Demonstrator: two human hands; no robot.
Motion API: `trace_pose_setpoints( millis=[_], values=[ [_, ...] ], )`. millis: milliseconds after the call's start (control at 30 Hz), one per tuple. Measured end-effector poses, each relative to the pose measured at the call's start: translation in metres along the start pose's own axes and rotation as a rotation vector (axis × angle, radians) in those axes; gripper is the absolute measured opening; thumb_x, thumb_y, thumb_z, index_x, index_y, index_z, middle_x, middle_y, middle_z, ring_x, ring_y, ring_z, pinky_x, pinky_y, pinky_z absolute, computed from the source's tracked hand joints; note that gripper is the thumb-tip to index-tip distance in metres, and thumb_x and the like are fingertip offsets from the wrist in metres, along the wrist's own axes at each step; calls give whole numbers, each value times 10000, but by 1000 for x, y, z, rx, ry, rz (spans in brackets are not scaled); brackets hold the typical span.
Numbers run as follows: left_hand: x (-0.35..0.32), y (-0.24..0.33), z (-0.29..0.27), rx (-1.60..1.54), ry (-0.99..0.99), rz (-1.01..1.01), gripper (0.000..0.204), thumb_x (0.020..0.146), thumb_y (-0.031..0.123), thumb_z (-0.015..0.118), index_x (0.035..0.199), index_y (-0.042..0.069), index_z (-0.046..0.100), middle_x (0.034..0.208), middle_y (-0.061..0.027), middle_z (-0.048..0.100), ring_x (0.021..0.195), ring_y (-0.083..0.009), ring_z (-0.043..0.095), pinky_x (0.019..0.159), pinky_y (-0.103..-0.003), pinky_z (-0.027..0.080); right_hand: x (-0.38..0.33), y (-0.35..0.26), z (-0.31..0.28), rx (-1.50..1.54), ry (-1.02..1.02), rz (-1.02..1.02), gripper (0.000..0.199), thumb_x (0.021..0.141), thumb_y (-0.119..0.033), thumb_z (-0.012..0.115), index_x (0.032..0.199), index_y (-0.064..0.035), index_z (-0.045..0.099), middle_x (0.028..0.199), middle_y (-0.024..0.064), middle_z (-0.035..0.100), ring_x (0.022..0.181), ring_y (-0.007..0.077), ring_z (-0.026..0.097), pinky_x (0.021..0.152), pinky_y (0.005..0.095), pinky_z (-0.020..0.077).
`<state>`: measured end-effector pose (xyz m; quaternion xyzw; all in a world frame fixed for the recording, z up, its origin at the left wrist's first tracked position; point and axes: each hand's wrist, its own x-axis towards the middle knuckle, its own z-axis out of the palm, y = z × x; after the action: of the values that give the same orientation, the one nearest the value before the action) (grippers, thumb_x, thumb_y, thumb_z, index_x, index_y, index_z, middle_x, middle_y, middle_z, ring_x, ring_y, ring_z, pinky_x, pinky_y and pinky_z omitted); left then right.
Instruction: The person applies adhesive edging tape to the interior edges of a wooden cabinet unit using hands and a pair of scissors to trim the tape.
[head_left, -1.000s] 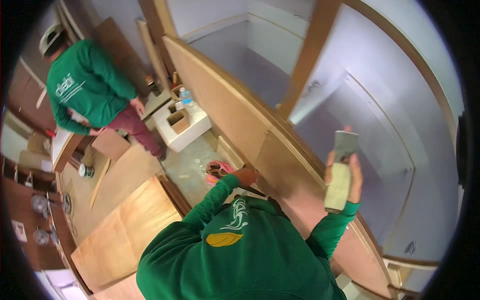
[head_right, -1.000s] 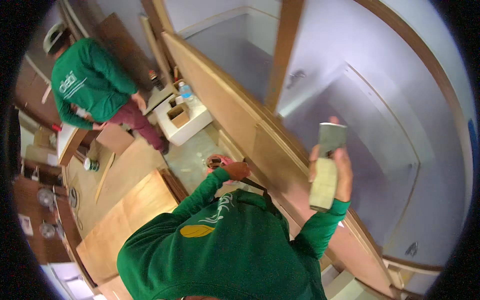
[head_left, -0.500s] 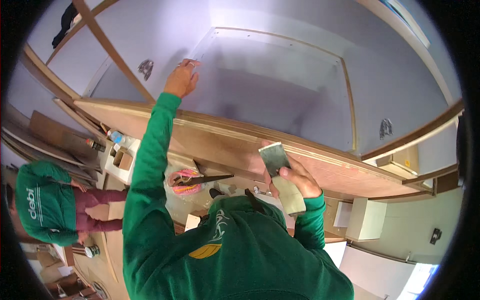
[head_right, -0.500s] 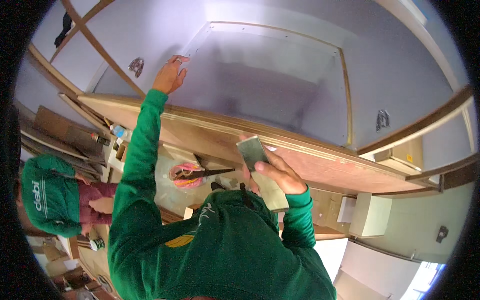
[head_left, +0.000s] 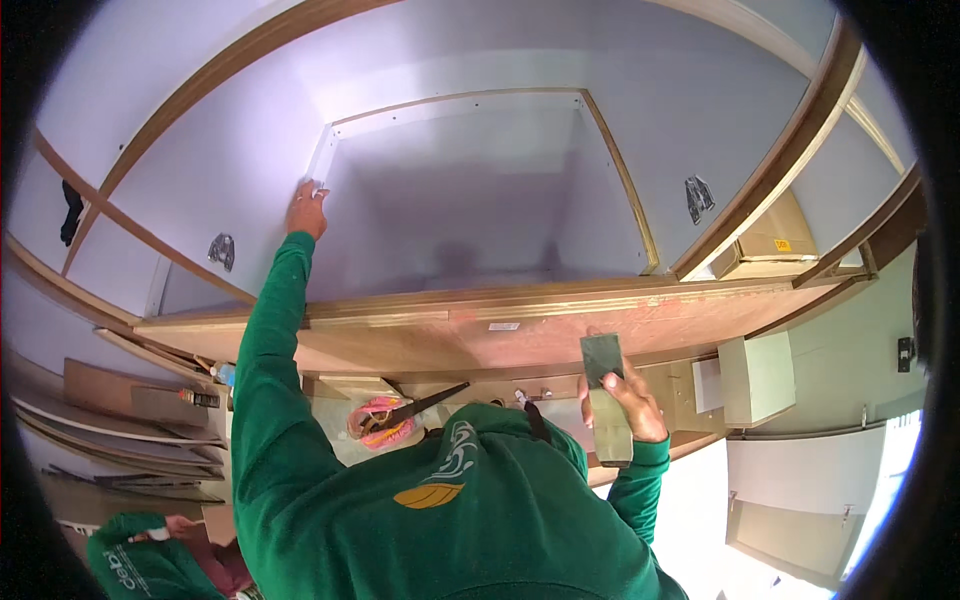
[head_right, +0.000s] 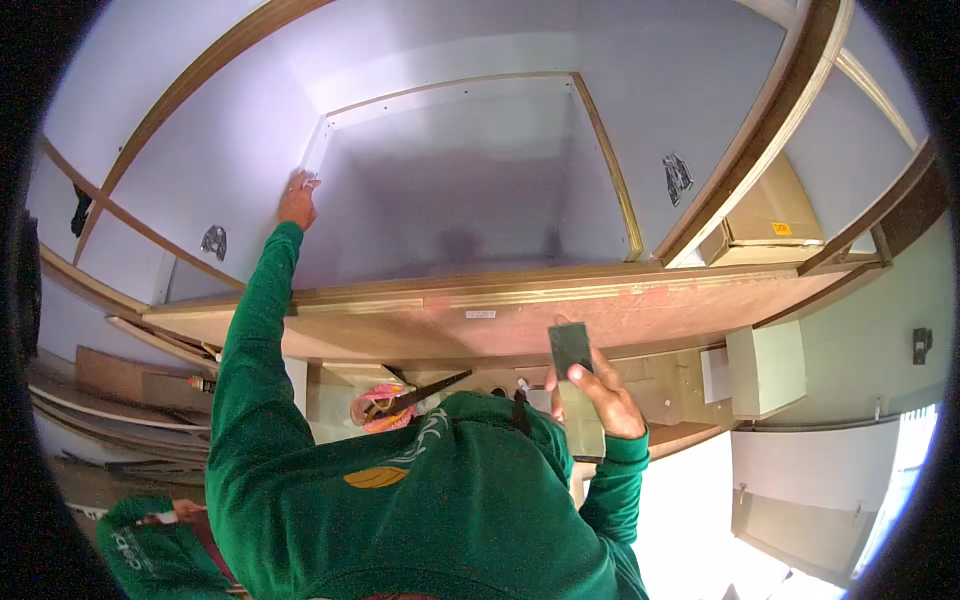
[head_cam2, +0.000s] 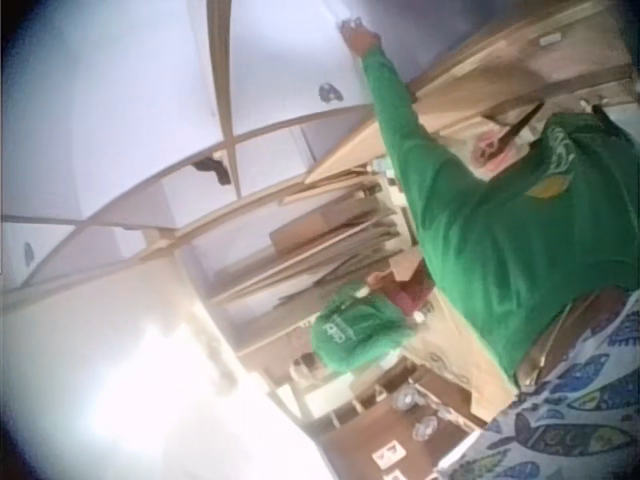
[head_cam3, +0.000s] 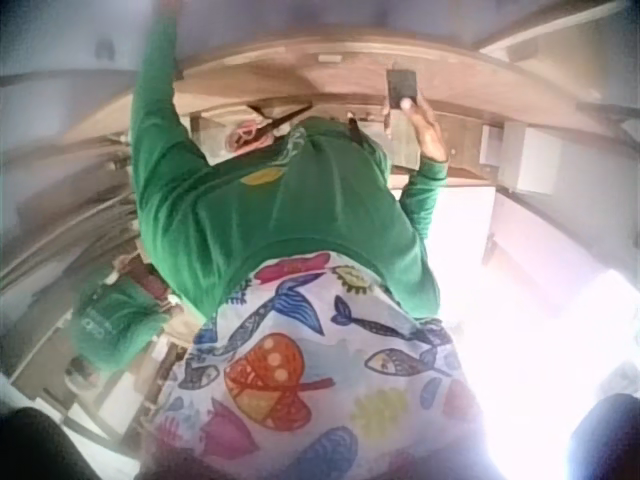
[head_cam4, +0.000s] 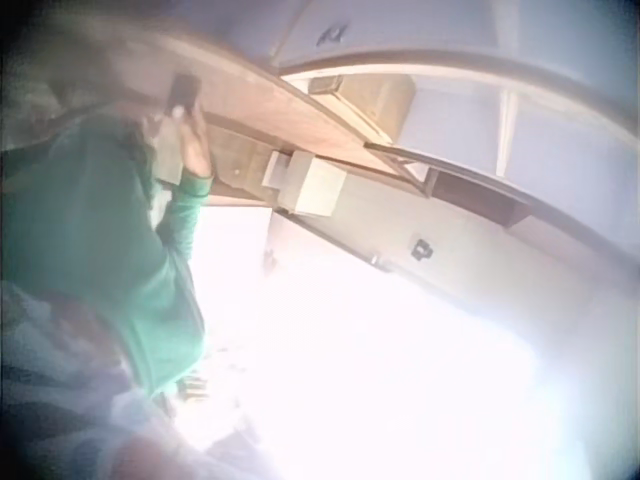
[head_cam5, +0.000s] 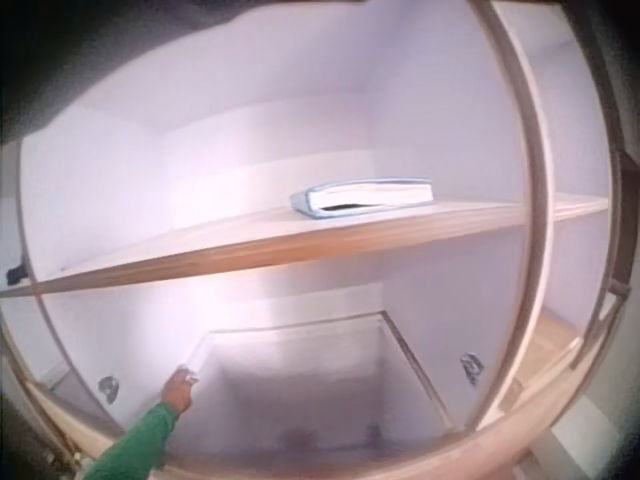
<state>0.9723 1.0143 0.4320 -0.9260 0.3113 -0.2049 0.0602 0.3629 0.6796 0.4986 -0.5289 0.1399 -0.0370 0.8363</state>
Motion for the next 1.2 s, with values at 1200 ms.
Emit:
trace_pose_setpoints(
  millis=[1200],
  values=[
    [154, -61, 73, -156, -199, 327, 437, 834, -24, 463, 1184, 138, 668, 1294, -180, 609, 1284, -404, 480, 1182, -465, 292, -17, 155, -47, 225, 1011, -140, 277, 976, -368, 608, 1051, -111, 537, 817, 16, 579, 623, 101, 561, 530, 257, 458]
  ],
)
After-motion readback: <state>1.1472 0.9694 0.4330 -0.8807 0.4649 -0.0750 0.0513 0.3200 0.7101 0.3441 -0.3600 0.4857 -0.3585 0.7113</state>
